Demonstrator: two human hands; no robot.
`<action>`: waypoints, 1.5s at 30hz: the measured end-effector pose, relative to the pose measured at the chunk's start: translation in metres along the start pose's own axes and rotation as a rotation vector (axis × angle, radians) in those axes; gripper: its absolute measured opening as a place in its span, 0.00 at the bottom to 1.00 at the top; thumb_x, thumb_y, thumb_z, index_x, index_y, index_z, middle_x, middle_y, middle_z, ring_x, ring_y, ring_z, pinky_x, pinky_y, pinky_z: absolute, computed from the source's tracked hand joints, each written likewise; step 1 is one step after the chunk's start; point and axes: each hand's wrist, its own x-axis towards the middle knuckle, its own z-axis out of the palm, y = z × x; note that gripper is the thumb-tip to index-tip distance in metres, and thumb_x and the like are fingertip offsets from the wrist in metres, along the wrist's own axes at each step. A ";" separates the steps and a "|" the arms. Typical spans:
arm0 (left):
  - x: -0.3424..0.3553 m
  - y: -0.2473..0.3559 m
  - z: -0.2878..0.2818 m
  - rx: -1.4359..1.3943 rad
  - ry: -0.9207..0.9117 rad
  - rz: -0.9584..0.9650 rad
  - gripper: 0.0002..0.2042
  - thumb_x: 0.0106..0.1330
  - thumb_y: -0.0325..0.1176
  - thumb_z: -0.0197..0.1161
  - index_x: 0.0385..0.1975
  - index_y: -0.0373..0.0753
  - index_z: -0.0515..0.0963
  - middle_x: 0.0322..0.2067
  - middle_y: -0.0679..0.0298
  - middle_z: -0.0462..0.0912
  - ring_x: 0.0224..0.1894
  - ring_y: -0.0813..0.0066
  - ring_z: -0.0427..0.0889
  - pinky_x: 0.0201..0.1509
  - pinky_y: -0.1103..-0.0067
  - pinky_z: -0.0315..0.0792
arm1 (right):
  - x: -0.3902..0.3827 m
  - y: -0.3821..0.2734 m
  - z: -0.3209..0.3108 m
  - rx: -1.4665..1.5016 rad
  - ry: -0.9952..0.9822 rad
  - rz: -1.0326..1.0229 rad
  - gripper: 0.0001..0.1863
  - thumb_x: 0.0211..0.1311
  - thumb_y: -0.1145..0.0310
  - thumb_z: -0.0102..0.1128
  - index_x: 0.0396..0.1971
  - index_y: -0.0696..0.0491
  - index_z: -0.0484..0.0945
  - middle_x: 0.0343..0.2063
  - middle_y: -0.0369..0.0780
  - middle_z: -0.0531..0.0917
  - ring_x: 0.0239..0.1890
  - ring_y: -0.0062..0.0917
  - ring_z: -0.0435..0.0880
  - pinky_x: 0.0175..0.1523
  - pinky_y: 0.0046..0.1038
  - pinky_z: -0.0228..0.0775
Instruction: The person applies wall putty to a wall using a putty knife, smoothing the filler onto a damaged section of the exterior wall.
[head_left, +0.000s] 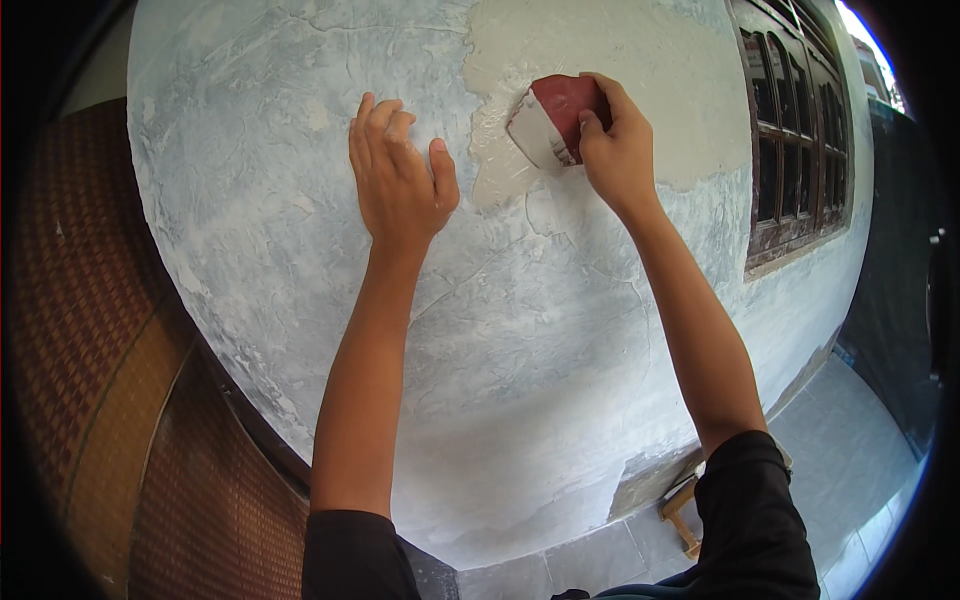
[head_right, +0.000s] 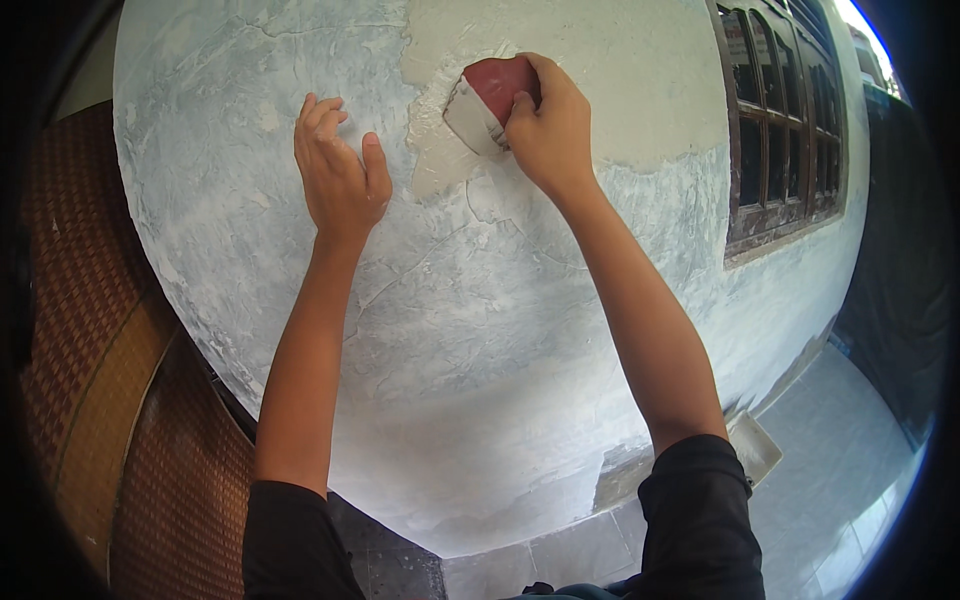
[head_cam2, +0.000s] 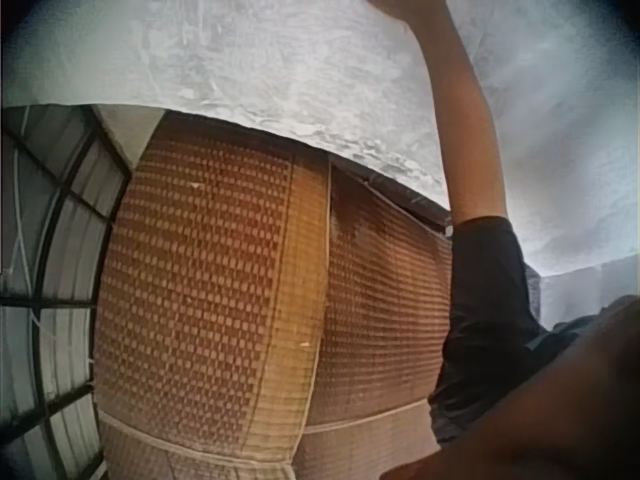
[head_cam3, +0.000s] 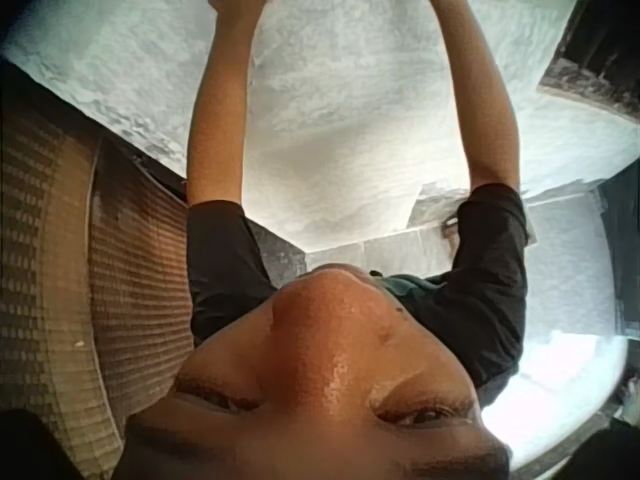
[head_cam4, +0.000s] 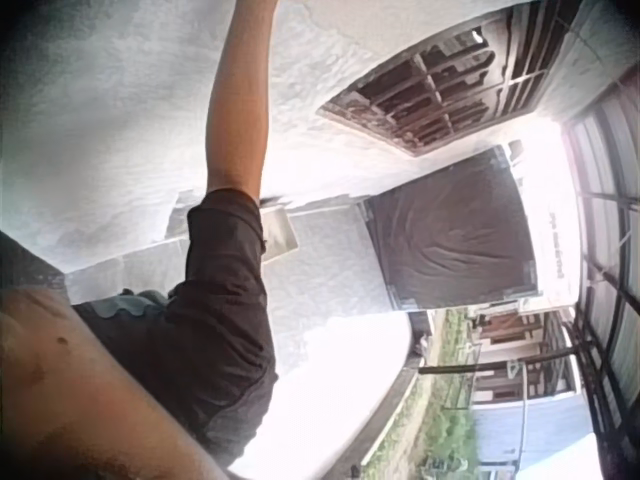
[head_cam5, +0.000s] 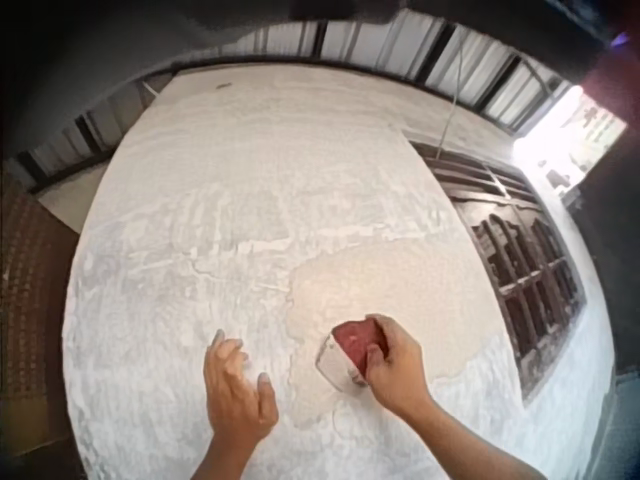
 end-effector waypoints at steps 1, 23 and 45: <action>-0.001 -0.001 0.002 -0.008 0.014 0.000 0.16 0.63 0.33 0.52 0.49 0.35 0.65 0.50 0.49 0.70 0.61 0.42 0.68 0.63 0.49 0.62 | 0.011 0.009 -0.001 -0.061 0.036 0.014 0.21 0.55 0.75 0.51 0.51 0.60 0.76 0.41 0.54 0.83 0.46 0.46 0.83 0.55 0.36 0.72; -0.001 0.003 0.001 0.033 -0.009 -0.023 0.15 0.64 0.34 0.51 0.48 0.36 0.65 0.51 0.50 0.70 0.62 0.42 0.68 0.63 0.46 0.61 | 0.065 0.020 -0.005 -0.125 -0.134 -0.095 0.23 0.53 0.73 0.52 0.51 0.59 0.77 0.43 0.55 0.83 0.48 0.47 0.82 0.57 0.36 0.71; 0.001 0.004 -0.001 0.007 -0.042 -0.012 0.14 0.65 0.32 0.51 0.48 0.35 0.65 0.49 0.49 0.71 0.60 0.42 0.69 0.63 0.51 0.62 | 0.060 0.057 -0.086 -0.042 0.036 0.217 0.20 0.57 0.77 0.52 0.51 0.61 0.77 0.42 0.44 0.83 0.43 0.27 0.81 0.51 0.26 0.71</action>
